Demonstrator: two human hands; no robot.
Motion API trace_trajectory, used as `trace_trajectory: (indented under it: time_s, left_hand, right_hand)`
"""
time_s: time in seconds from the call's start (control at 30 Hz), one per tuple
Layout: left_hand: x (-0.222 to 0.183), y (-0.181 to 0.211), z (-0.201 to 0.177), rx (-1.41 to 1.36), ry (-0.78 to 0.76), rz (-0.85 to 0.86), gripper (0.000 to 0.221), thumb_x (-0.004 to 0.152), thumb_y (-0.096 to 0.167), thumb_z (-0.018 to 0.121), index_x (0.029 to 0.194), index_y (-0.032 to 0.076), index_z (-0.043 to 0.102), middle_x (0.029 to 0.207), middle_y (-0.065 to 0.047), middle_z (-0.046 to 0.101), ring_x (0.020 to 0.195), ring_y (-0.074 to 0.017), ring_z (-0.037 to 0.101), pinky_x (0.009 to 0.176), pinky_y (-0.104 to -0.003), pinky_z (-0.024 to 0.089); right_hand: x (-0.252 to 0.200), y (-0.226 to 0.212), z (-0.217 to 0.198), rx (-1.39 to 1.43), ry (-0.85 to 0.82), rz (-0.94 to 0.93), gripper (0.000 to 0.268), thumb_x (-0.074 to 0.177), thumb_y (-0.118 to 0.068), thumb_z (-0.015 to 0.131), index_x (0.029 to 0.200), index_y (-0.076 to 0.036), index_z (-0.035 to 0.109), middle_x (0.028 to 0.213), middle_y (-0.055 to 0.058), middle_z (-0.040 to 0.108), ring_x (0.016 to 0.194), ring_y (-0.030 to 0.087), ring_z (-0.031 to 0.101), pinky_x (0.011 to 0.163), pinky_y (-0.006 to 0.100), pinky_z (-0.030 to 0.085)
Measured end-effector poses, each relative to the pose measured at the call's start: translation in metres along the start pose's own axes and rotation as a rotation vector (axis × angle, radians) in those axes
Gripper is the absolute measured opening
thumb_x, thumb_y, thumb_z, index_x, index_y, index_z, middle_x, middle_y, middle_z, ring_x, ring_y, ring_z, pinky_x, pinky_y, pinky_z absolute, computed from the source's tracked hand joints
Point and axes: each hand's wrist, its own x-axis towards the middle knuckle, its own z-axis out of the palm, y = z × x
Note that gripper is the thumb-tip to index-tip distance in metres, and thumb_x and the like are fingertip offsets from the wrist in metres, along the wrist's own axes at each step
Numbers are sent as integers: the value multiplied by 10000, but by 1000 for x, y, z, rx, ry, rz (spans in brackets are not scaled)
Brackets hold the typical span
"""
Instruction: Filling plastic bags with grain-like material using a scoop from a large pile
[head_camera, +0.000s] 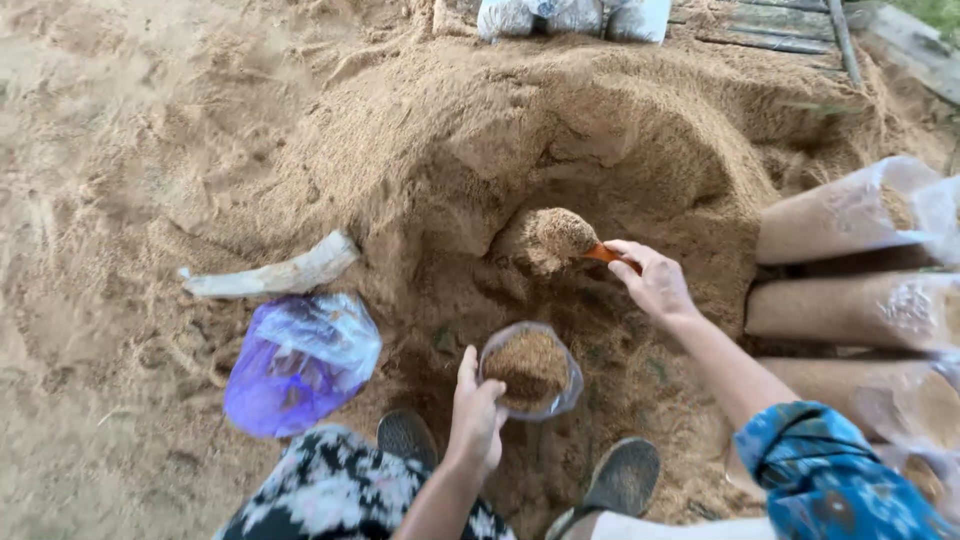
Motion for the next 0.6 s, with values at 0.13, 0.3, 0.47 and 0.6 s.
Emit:
trace_trajectory:
  time_s: [0.13, 0.3, 0.47, 0.6]
  left_hand:
    - [-18, 2, -6, 163, -31, 293, 971, 757, -166, 430, 1655, 75, 149, 1669, -300, 90, 1544, -519, 53, 1190, -715, 43]
    - [18, -5, -25, 244, -49, 361, 948, 721, -131, 443, 1625, 108, 286, 1655, -246, 235, 1548, -489, 124, 1206, -692, 124]
    - [54, -22, -27, 248, -128, 315, 971, 712, -117, 444, 1637, 117, 260, 1677, -232, 202, 1543, -505, 109, 1172, -739, 131]
    - [46, -19, -23, 262, -146, 273, 979, 722, -89, 467, 1645, 129, 227, 1699, -204, 175, 1543, -513, 109, 1137, -777, 161]
  right_hand:
    - [-63, -55, -33, 15, 47, -162, 342, 927, -132, 723, 1263, -192, 731, 1190, 122, 743, 1088, 335, 699, 922, 475, 555]
    - [-120, -117, -64, 7, -203, 20, 343, 966, -207, 697, 1303, -255, 740, 995, 144, 783, 808, 239, 679, 766, 390, 560]
    - [-159, -131, -50, -7, -387, 86, 333, 968, -187, 658, 1285, -234, 747, 901, 118, 791, 781, 199, 651, 732, 329, 534]
    - [-154, -86, -20, -127, -478, 3, 284, 994, -316, 588, 1247, -273, 712, 899, 56, 829, 893, 240, 727, 836, 397, 547]
